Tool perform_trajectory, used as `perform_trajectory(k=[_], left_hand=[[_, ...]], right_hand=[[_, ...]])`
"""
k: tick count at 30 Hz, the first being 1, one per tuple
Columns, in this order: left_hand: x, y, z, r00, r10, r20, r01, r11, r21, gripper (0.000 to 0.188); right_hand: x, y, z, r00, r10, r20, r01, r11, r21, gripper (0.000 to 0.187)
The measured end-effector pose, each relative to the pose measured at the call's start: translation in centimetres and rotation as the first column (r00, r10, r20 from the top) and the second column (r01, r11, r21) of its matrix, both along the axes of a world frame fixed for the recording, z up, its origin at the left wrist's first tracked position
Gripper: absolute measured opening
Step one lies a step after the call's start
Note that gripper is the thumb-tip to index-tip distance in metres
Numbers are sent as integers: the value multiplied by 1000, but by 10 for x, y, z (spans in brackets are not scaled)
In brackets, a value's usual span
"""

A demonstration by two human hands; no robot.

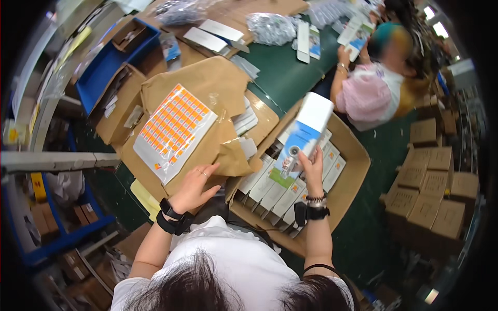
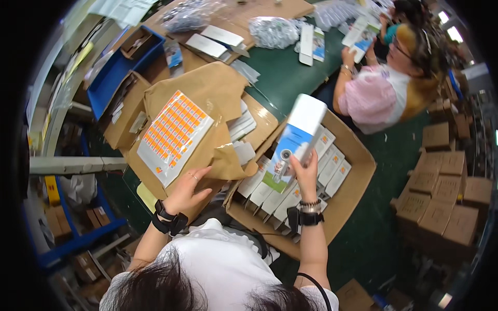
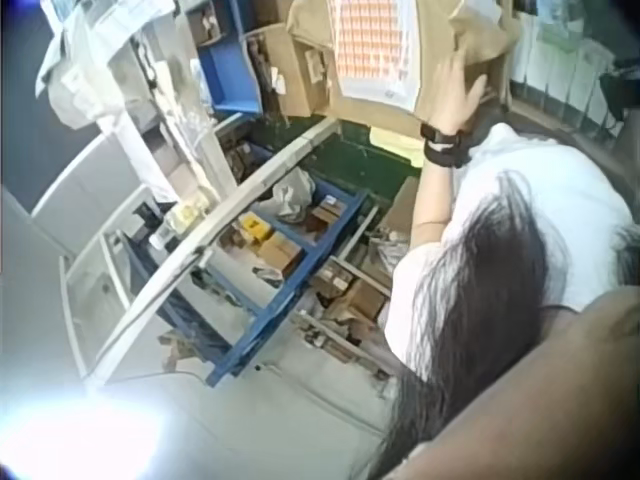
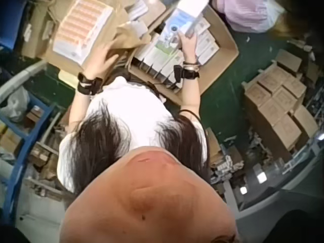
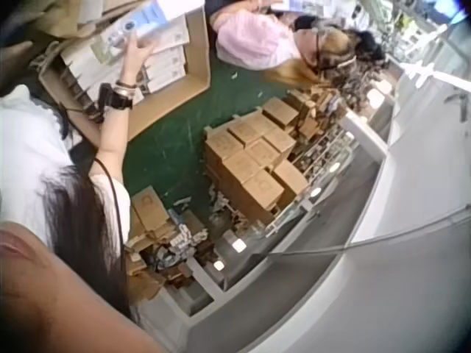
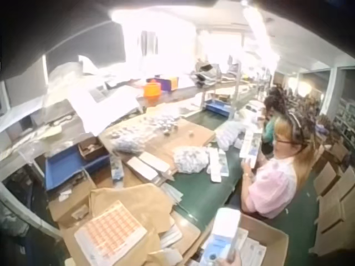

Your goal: Apply small orange labels onto white product boxes in a factory setting.

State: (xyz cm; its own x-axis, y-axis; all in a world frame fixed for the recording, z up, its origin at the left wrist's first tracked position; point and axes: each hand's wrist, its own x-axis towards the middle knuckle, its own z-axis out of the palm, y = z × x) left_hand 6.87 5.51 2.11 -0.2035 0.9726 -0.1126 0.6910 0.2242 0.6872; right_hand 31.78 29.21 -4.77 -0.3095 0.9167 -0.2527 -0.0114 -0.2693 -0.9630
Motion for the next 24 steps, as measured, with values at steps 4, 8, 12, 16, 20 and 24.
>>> perform_trajectory(k=[4, 8, 12, 16, 20, 24], left_hand=[[-4, -18, -6, 997, 69, -19, -69, 998, 1, 54], [-10, -33, -11, 992, 126, -3, -126, 992, -1, 52], [-22, -65, -25, 954, 296, 46, -297, 955, 15, 48], [-35, -98, -52, 859, 510, 46, -512, 858, 46, 44], [-51, -126, -101, 415, 885, 211, -886, 445, -127, 43], [-74, -127, -123, 29, 826, 564, -950, 198, -241, 46]], right_hand=[[-80, 74, -15, 854, 219, 471, -399, 858, 324, 85], [-154, 158, -12, 748, 38, 662, -534, 627, 568, 79], [-202, 148, -31, 742, -129, 657, -546, 451, 706, 68], [-220, 56, -33, 857, 417, 302, -514, 658, 551, 47], [-230, -55, -9, 675, 669, 311, -699, 444, 561, 29], [-246, -119, -5, 441, 832, 338, -838, 247, 486, 28]])
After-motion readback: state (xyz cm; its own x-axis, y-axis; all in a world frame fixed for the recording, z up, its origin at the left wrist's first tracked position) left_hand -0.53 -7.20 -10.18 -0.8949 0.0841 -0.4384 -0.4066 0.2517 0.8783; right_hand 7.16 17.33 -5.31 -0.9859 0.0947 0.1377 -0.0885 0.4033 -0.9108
